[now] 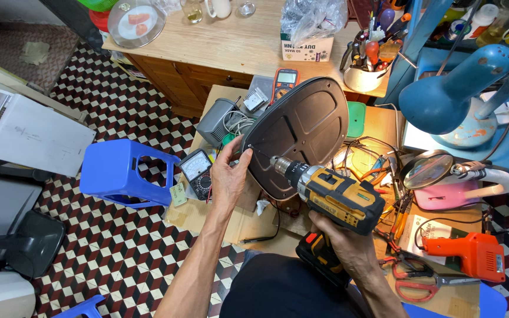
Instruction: The person secures a black plastic cover onto a base using a cordless drill and screws. They repeatedly position the cover, drive screws into pre-drilled holes, and adjust the alignment to ensure a tight fit.
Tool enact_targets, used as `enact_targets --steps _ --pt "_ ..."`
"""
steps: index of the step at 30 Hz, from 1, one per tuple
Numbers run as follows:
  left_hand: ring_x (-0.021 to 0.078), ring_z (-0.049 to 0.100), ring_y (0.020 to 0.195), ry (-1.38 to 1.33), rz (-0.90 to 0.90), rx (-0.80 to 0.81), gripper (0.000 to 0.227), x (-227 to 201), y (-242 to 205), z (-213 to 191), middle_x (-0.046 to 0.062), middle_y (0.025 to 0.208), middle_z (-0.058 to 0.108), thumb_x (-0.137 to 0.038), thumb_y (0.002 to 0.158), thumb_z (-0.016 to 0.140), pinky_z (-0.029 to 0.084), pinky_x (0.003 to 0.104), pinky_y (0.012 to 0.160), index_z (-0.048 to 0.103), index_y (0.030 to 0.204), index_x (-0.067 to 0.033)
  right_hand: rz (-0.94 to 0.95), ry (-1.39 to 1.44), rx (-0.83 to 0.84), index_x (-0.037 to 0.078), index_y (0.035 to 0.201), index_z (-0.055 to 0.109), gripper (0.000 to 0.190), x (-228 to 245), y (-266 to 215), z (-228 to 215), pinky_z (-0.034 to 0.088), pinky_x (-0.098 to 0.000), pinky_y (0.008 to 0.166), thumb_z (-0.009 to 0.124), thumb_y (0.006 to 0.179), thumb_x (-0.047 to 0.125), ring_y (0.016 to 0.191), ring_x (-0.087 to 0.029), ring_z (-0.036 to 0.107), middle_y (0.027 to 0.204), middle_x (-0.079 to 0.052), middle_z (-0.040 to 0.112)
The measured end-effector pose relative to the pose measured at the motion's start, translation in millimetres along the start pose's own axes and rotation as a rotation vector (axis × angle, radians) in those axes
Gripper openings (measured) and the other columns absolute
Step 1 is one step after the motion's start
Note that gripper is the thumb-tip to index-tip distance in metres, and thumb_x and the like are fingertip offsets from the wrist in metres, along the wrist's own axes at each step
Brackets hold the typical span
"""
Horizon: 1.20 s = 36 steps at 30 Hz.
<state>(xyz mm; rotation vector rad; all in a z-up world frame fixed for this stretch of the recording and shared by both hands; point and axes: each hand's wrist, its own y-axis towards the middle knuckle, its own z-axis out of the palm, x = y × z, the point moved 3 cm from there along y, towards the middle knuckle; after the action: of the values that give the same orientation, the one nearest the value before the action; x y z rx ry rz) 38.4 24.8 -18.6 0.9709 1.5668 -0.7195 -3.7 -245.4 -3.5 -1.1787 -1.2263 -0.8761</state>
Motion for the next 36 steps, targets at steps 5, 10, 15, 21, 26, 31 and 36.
enact_targets --steps 5,10,15,21,26,31,36 --pt "0.0110 0.068 0.100 -0.005 0.002 0.000 0.046 0.4 -0.8 1.0 0.007 0.127 0.072 -0.020 0.093 0.072 0.059 0.028 0.085 0.064 0.137 -0.0108 -0.001 -0.003 -0.005 0.008 0.094 0.076 0.014 -0.3 -1.8 1.6 0.061 -0.0354 0.071 0.076 0.084 0.017 0.072 -0.015 0.074 0.072 -0.004 0.075" --pt "0.0111 0.067 0.100 0.012 -0.013 -0.008 0.045 -0.3 -0.3 0.1 0.007 0.126 0.071 -0.020 0.093 0.072 0.059 0.029 0.085 0.064 0.137 -0.0112 0.003 0.001 -0.014 0.009 0.093 0.076 0.013 -0.4 -2.1 1.5 0.062 -0.0361 0.071 0.076 0.083 0.018 0.071 -0.015 0.074 0.071 -0.004 0.075" --pt "0.0116 0.068 0.100 0.016 -0.012 -0.012 0.045 -1.4 -1.1 0.1 0.007 0.125 0.072 -0.020 0.093 0.072 0.059 0.028 0.085 0.065 0.136 -0.0121 -0.002 -0.008 -0.020 0.008 0.091 0.076 0.011 -3.1 -1.1 0.6 0.062 -0.0368 0.072 0.075 0.084 0.016 0.071 -0.015 0.074 0.070 -0.004 0.075" --pt "0.0116 0.069 0.102 0.011 -0.007 -0.003 0.046 -2.1 -1.1 -0.3 0.006 0.124 0.073 -0.019 0.091 0.073 0.059 0.028 0.087 0.066 0.136 -0.0103 -0.054 -0.073 0.025 0.006 0.099 0.076 0.019 0.4 4.6 2.7 0.062 -0.0340 0.067 0.078 0.081 0.013 0.072 -0.017 0.075 0.079 -0.006 0.079" --pt "0.0118 0.069 0.104 -0.001 -0.029 0.006 0.047 -2.3 -1.1 -5.3 0.007 0.124 0.073 -0.016 0.090 0.074 0.056 0.027 0.091 0.066 0.136 -0.0074 -0.381 -0.226 0.091 0.004 0.109 0.075 0.026 18.8 3.7 3.7 0.064 -0.0302 0.072 0.077 0.084 0.013 0.082 -0.013 0.077 0.096 -0.004 0.080" --pt "0.0115 0.069 0.105 -0.072 -0.027 0.016 0.048 0.9 -3.7 -6.0 0.008 0.123 0.074 -0.014 0.089 0.075 0.055 0.026 0.092 0.066 0.135 -0.0068 -0.351 -0.231 0.070 0.005 0.105 0.077 0.021 19.9 5.1 5.3 0.064 -0.0300 0.070 0.077 0.085 0.013 0.080 -0.012 0.078 0.092 -0.004 0.081" --pt "0.0116 0.069 0.104 -0.035 -0.017 -0.001 0.047 2.1 -1.4 -5.5 0.008 0.121 0.075 -0.014 0.089 0.075 0.055 0.026 0.091 0.067 0.135 -0.0066 -0.341 -0.266 0.083 0.006 0.105 0.077 0.020 17.9 6.8 3.5 0.065 -0.0288 0.069 0.077 0.086 0.013 0.078 -0.011 0.078 0.089 -0.003 0.080"
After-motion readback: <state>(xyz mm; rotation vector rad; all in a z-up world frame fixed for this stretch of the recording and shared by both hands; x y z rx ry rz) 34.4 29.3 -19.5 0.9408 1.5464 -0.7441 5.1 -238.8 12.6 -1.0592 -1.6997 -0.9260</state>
